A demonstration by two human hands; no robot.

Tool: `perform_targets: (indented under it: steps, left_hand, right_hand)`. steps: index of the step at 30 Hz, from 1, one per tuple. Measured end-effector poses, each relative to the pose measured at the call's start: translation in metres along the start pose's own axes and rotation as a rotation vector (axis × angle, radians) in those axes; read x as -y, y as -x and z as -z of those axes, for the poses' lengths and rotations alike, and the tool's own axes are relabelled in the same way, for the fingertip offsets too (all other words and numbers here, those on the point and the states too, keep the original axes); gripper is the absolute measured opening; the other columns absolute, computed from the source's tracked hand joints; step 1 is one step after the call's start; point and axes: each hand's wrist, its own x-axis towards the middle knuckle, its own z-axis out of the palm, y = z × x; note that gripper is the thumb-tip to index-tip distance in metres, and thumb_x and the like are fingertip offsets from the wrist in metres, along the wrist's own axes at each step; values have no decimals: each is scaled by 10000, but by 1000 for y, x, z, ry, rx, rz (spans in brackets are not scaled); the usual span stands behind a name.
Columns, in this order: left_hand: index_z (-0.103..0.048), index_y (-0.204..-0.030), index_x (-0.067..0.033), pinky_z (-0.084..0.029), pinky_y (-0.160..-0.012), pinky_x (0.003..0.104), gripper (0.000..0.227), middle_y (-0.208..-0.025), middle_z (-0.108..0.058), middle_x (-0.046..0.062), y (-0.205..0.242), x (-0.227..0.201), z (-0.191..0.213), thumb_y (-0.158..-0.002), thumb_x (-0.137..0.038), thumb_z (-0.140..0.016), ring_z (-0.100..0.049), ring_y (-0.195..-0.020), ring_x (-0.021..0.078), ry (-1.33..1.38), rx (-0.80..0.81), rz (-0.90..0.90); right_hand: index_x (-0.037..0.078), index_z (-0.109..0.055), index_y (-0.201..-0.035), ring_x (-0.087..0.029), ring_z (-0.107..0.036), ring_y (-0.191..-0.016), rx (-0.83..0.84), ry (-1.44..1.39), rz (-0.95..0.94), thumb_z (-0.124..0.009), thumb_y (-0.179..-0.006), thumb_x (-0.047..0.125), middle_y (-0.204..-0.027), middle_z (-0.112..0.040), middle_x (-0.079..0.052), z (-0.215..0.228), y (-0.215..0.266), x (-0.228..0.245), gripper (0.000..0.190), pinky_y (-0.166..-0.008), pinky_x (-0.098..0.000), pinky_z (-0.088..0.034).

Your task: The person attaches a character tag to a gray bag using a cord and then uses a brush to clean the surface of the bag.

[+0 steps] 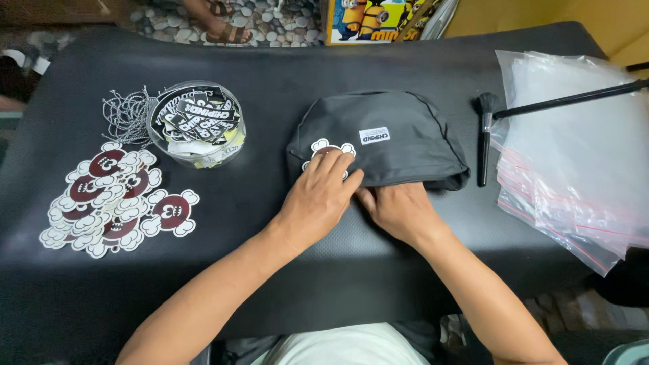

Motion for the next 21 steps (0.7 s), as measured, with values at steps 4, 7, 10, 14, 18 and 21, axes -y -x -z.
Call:
perform_targets:
  steps: [4, 7, 10, 14, 18, 21]
  left_hand:
    - [-616, -1005, -1, -481, -887, 445, 104, -1068, -552, 208, 4, -2, 2, -905, 26, -603, -569, -1101, 380, -25, -24, 12]
    - [-630, -953, -12, -482, -858, 428, 69, -1012, -563, 188, 6, -3, 1, -896, 27, -631, -580, -1063, 360, -59, -25, -3]
    - [-660, -930, -5, -476, -850, 432, 65, -971, -565, 190, 7, -2, -1, -873, 26, -658, -578, -1045, 362, -78, -20, -44]
    - [-656, -899, -17, -447, -875, 463, 98, -980, -575, 180, 10, -1, 9, -816, -46, -701, -566, -1037, 362, -2, 91, -39]
    - [-707, -1068, -21, -408, -991, 518, 403, -1153, -617, 203, -2, 3, 28, -876, -375, -699, -567, -1182, 380, 223, 206, 98]
    - [-588, -1379, 4, -354, -1088, 564, 469, -1396, -564, 263, -43, 23, 25, -986, -252, -596, -477, -1378, 424, 223, 195, 91]
  right_hand:
    - [99, -716, -1071, -307, -654, -1137, -23, -82, 135, -681, -917, 308, -1016, -710, -74, -2, 45, -13, 263, -991, -454, -472]
    - [92, -726, -1155, -297, -669, -1096, -438, -12, 80, -755, -869, 144, -1138, -688, -65, 36, 52, -13, 292, -901, -430, -522]
    - [30, -523, -1522, -462, -378, -1472, -279, 82, -99, -799, -831, 262, -1499, -500, -265, 36, 55, -39, 779, -1169, -623, -285]
    - [211, -504, -1542, -331, -415, -1489, 100, 138, -253, -504, -968, 610, -1536, -523, -112, 26, 70, -52, 700, -1142, -594, -334]
    - [220, -572, -1479, -368, -398, -1493, 94, -129, -195, -404, -1058, 557, -1508, -546, -133, 48, 66, -51, 565, -1195, -676, -179]
    - [26, -560, -1497, -450, -402, -1475, -215, 25, -119, -437, -1115, 339, -1520, -506, -277, 47, 27, -44, 509, -1162, -628, -295]
